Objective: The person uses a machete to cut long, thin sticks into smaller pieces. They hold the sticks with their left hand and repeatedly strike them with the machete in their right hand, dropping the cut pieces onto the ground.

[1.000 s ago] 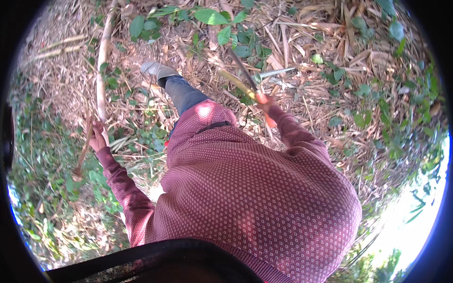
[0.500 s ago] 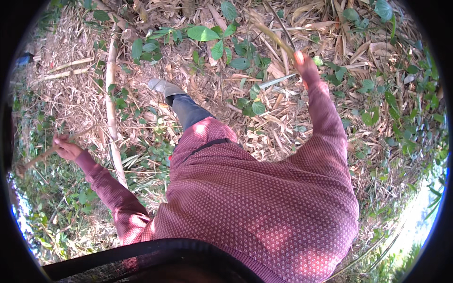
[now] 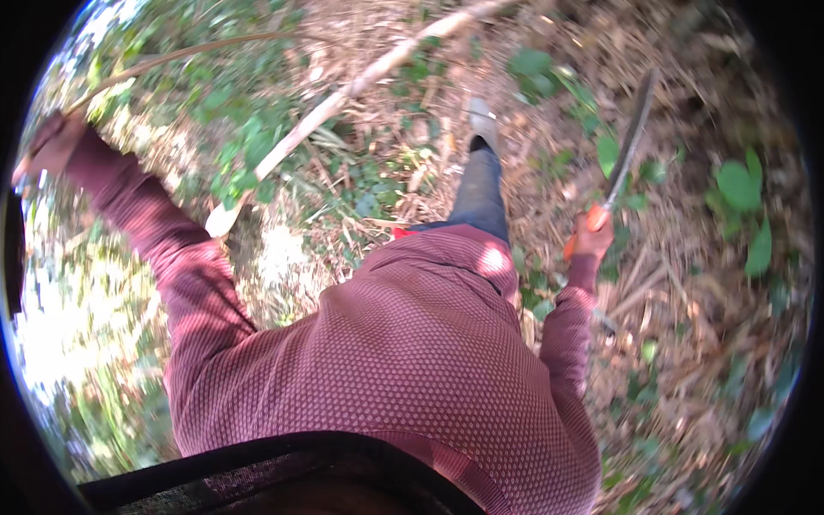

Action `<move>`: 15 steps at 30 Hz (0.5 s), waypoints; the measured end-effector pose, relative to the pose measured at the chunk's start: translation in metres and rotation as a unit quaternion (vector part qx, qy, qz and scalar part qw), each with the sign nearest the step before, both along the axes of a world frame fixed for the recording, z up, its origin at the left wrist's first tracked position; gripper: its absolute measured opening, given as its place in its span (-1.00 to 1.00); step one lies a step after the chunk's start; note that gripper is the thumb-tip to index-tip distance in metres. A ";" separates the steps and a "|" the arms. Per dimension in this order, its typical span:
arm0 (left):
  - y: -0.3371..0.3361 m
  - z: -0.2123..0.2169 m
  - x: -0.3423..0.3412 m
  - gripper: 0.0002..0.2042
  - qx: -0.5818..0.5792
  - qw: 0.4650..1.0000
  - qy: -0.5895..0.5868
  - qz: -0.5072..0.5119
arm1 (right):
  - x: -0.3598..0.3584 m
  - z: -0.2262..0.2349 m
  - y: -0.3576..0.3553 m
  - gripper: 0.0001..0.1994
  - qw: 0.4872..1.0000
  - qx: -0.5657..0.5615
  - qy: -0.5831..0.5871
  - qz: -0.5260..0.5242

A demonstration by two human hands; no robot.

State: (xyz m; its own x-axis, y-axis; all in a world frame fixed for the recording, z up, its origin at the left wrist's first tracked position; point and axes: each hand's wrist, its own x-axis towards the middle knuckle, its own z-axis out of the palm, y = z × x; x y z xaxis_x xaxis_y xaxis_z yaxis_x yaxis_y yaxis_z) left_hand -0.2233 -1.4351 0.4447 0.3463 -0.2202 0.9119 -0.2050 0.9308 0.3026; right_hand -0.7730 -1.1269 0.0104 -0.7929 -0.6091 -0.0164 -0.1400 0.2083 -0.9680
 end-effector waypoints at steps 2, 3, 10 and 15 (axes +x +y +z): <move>-0.006 -0.046 0.016 -0.61 0.003 0.962 0.206 -0.181 | 0.053 0.006 -0.039 -0.73 0.992 0.041 -0.073 0.091; -0.008 -0.072 0.020 -0.49 0.076 0.953 0.264 -0.126 | 0.076 0.009 -0.060 -0.74 0.981 -0.013 -0.111 0.157; 0.037 -0.161 0.037 -0.45 0.107 0.939 0.289 -0.152 | 0.176 0.136 -0.158 -0.69 0.882 -0.213 -0.130 0.400; 0.056 -0.184 0.042 -0.43 0.132 0.937 0.305 -0.103 | 0.203 0.319 -0.226 -0.84 0.727 -0.506 -0.096 0.454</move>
